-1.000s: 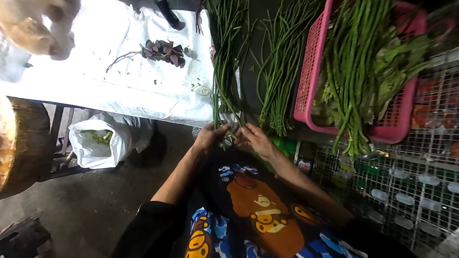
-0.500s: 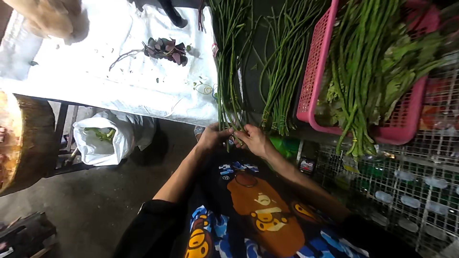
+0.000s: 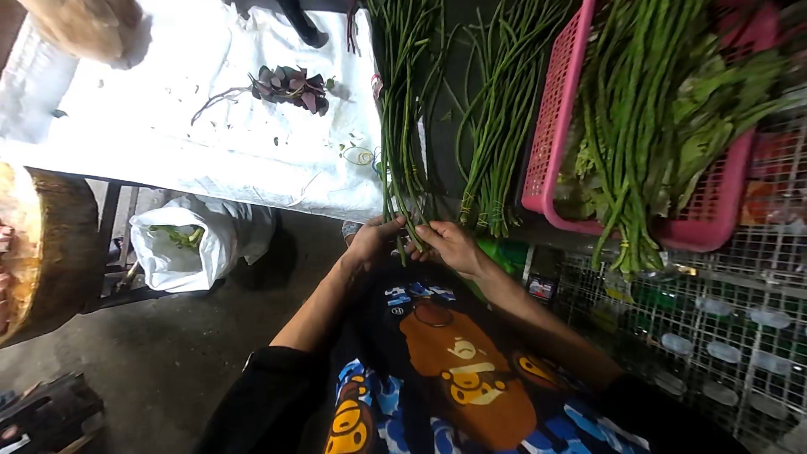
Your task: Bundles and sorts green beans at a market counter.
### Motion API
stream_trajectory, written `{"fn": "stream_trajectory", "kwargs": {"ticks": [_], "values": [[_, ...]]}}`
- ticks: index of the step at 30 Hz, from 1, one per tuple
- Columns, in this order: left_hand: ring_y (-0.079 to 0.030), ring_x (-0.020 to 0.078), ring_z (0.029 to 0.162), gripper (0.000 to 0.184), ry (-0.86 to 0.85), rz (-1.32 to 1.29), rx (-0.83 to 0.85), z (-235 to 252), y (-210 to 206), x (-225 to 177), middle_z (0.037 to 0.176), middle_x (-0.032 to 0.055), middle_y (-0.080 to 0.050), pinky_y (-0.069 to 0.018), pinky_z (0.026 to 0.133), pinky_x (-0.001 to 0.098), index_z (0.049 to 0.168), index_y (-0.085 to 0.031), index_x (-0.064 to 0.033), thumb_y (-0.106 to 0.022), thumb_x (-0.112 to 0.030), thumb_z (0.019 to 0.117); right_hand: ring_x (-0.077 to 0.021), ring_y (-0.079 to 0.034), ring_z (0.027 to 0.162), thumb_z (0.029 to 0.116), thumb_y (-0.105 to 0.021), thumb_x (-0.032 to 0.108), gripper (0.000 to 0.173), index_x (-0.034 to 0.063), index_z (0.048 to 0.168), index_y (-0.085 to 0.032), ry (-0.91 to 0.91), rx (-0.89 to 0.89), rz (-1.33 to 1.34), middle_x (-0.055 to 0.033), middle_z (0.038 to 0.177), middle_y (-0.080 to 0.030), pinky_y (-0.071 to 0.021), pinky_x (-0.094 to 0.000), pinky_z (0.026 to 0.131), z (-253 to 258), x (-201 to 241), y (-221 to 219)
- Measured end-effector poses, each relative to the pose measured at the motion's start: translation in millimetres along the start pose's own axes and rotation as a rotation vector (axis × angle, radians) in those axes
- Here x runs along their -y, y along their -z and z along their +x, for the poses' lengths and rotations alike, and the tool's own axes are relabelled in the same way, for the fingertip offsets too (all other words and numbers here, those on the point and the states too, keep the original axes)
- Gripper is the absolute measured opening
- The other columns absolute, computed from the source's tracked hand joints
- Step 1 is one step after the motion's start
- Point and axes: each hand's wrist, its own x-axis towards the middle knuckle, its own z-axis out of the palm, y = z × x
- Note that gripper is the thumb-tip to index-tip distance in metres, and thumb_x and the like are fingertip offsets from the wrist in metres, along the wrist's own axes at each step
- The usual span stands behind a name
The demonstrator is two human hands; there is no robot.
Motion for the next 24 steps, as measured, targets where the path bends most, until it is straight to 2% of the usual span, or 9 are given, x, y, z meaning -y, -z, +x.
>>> {"fn": "stream_trajectory", "kwargs": {"ticks": [5, 8, 10, 12, 15, 17, 19, 21, 24], "values": [[-0.066, 0.0143, 0.068, 0.029, -0.055, -0.130, 0.187, 2.2, -9.2, 3.3, 0.086, 0.0087, -0.069, -0.0581, 0.063, 0.0310, 0.116, -0.061, -0.0076, -0.039, -0.026, 0.1103, -0.0164, -0.073, 0.082, 0.1131, -0.037, 0.028, 0.038, -0.0006, 0.112, -0.063, -0.035, 0.140, 0.115, -0.0074, 0.088, -0.074, -0.0620, -0.0321, 0.080, 0.7, 0.4, -3.3], [-0.069, 0.0162, 0.081, 0.029, -0.082, -0.087, 0.170, 1.6, -10.6, 0.5, 0.100, 0.0099, -0.072, -0.0596, 0.071, 0.0337, 0.119, -0.061, -0.0069, -0.039, -0.024, 0.1102, -0.0165, -0.069, 0.088, 0.1122, -0.041, 0.033, 0.042, -0.0011, 0.115, -0.066, -0.039, 0.034, -0.269, -0.0109, 0.097, -0.069, -0.0591, -0.0353, 0.083, 0.6, 6.2, -7.2], [-0.068, 0.0149, 0.079, 0.027, -0.103, -0.024, 0.110, 3.3, -8.5, 1.4, 0.097, 0.0089, -0.071, -0.0585, 0.070, 0.0321, 0.116, -0.062, -0.0056, -0.042, -0.022, 0.1094, -0.0309, -0.068, 0.102, 0.1090, -0.050, 0.037, 0.042, -0.0005, 0.120, -0.066, -0.069, -0.082, -0.576, -0.0202, 0.107, -0.070, -0.0528, -0.0527, 0.093, -0.3, 15.4, -10.4], [-0.067, 0.0144, 0.076, 0.023, -0.103, 0.031, 0.050, 4.4, -4.1, 1.3, 0.094, 0.0091, -0.070, -0.0572, 0.068, 0.0314, 0.116, -0.062, -0.0046, -0.047, -0.020, 0.1086, -0.0319, -0.069, 0.106, 0.1046, -0.059, 0.038, 0.040, 0.0034, 0.124, -0.065, -0.042, -0.201, -0.670, -0.0185, 0.112, -0.070, -0.0530, -0.0548, 0.096, 0.9, 19.7, -10.4], [-0.069, 0.0182, 0.081, 0.020, -0.083, 0.071, 0.020, 3.1, 3.5, 0.2, 0.097, 0.0119, -0.071, -0.0594, 0.074, 0.0342, 0.118, -0.061, -0.0024, -0.054, -0.017, 0.1067, -0.0262, -0.071, 0.096, 0.1030, -0.064, 0.031, 0.034, 0.0056, 0.125, -0.063, 0.147, -0.410, -0.647, -0.0140, 0.111, -0.070, -0.0580, -0.0489, 0.088, 10.5, 23.5, -8.5], [-0.070, 0.0190, 0.081, 0.019, -0.083, 0.110, 0.023, 2.4, 3.8, -0.3, 0.097, 0.0128, -0.071, -0.0604, 0.075, 0.0349, 0.118, -0.061, 0.0002, -0.057, -0.014, 0.1050, -0.0259, -0.071, 0.092, 0.1029, -0.064, 0.033, 0.034, 0.0060, 0.124, -0.064, 0.218, -0.468, -0.631, -0.0136, 0.108, -0.071, -0.0591, -0.0487, 0.084, 25.1, 30.1, -8.6], [-0.070, 0.0191, 0.082, 0.020, -0.098, 0.156, 0.041, 3.9, 1.0, -2.4, 0.095, 0.0122, -0.071, -0.0610, 0.078, 0.0365, 0.117, -0.061, 0.0029, -0.058, -0.012, 0.1042, -0.0285, -0.072, 0.095, 0.1011, -0.065, 0.040, 0.040, 0.0065, 0.123, -0.066, 0.152, -0.418, -0.635, -0.0143, 0.107, -0.073, -0.0585, -0.0528, 0.087, 45.8, 41.3, -8.1], [-0.071, 0.0198, 0.085, 0.022, -0.102, 0.199, 0.062, 5.8, -1.6, -5.5, 0.096, 0.0122, -0.071, -0.0616, 0.082, 0.0380, 0.119, -0.059, 0.0044, -0.055, -0.012, 0.1059, -0.0308, -0.071, 0.099, 0.1020, -0.064, 0.038, 0.037, 0.0069, 0.122, -0.069, 0.031, -0.328, -0.646, -0.0158, 0.109, -0.072, -0.0557, -0.0551, 0.091, 66.5, 54.6, -5.1], [-0.071, 0.0206, 0.086, 0.027, -0.088, 0.187, 0.075, 6.4, 1.6, -11.9, 0.105, 0.0137, -0.070, -0.0620, 0.080, 0.0376, 0.126, -0.057, 0.0050, -0.047, -0.013, 0.1091, -0.0310, -0.073, 0.089, 0.1074, -0.053, 0.030, 0.032, 0.0053, 0.123, -0.066, 0.028, -0.350, -0.617, -0.0171, 0.102, -0.073, -0.0586, -0.0542, 0.083, 73.9, 80.2, 4.8]]}}
